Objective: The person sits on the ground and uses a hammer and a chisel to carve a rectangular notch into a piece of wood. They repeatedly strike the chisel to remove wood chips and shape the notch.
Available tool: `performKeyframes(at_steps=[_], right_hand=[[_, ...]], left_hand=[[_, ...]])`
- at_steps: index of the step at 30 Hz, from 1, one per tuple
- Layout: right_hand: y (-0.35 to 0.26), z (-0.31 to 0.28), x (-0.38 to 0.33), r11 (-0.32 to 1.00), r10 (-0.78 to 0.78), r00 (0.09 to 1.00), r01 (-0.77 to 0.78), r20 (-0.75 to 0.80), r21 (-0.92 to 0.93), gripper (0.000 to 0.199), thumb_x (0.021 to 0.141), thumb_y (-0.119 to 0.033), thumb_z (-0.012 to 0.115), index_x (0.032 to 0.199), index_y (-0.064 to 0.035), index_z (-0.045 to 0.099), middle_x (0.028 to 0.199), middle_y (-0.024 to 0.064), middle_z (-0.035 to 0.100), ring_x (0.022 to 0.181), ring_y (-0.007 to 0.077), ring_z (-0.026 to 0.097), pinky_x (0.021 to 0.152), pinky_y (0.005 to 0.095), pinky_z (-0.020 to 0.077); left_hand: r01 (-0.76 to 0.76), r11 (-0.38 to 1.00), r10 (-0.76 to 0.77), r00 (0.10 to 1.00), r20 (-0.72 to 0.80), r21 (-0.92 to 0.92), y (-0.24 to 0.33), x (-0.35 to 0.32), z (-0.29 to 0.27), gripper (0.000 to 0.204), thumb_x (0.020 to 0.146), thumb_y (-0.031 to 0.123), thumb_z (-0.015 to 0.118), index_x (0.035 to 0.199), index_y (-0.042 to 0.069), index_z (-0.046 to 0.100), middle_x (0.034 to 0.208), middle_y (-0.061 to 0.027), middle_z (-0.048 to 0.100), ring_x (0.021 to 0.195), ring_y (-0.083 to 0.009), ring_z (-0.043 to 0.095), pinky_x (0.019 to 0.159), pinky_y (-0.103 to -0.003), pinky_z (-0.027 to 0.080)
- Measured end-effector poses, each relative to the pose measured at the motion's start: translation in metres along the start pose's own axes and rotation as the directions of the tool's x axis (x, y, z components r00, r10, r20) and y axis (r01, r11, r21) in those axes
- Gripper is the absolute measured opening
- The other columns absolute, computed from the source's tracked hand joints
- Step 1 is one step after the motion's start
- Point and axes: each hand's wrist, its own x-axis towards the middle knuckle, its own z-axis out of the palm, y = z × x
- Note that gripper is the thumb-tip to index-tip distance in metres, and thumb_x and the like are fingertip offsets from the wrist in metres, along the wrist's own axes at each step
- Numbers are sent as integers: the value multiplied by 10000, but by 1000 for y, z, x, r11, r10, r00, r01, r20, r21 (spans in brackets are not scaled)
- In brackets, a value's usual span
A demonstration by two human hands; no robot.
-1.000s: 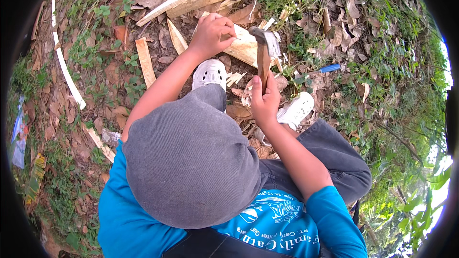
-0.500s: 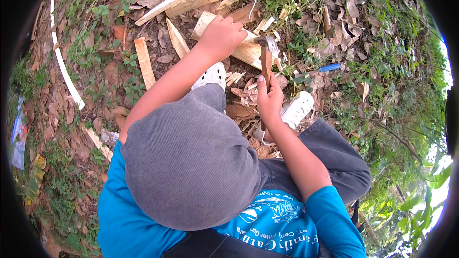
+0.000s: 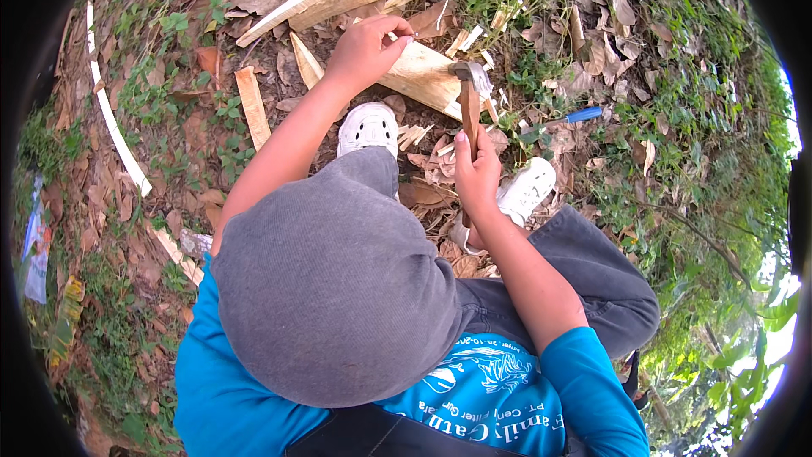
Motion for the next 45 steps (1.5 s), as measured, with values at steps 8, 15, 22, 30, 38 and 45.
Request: performKeyframes(at_steps=[8,15,22,30,38,45], right_hand=[[-19,1,0,995,-37,999,37,-3,-90,278,1055,-183,599,1279,-19,619,785,-15,594,673,57,518,606,258,441],[-64,14,0,969,-213,977,211,8,128,335,1058,-178,597,1337,7,604,880,15,623,758,78,537,680,261,463],[-36,19,0,991,-134,991,134,22,13,333,1051,-180,610,1302,40,609,830,29,636,755,94,550,685,283,478],[-79,14,2,960,-205,979,202,-3,193,213,1085,-193,569,1199,-16,599,817,-41,519,718,40,446,620,228,389],[-52,22,13,992,-101,992,106,81,-62,344,1057,-170,597,1353,4,592,830,28,618,733,84,538,677,274,473],[-64,18,6,977,-212,976,212,56,-6,346,1061,-151,587,1361,22,580,882,14,637,741,63,540,659,250,459]], left_hand=[[-270,933,287,957,-41,238,-16,-8,6,112,915,164,726,999,91,716,986,-63,685,943,-295,673,815,-410,535],[-312,920,336,939,-68,239,-18,-11,7,108,891,142,746,980,94,710,978,-60,689,919,-296,677,801,-410,534],[-331,912,366,923,-117,242,-15,-10,9,88,889,134,742,956,94,703,967,-43,694,891,-289,680,787,-409,537],[-332,907,368,924,-103,258,-17,-10,9,84,889,133,740,957,95,707,974,-44,702,895,-289,680,788,-408,538],[-318,912,358,926,-123,258,-19,-8,9,90,883,121,745,957,87,708,969,-55,703,893,-291,682,783,-408,538],[-306,924,340,932,-124,231,-17,-9,8,93,884,121,747,963,82,716,975,-53,709,894,-293,683,792,-406,541]])
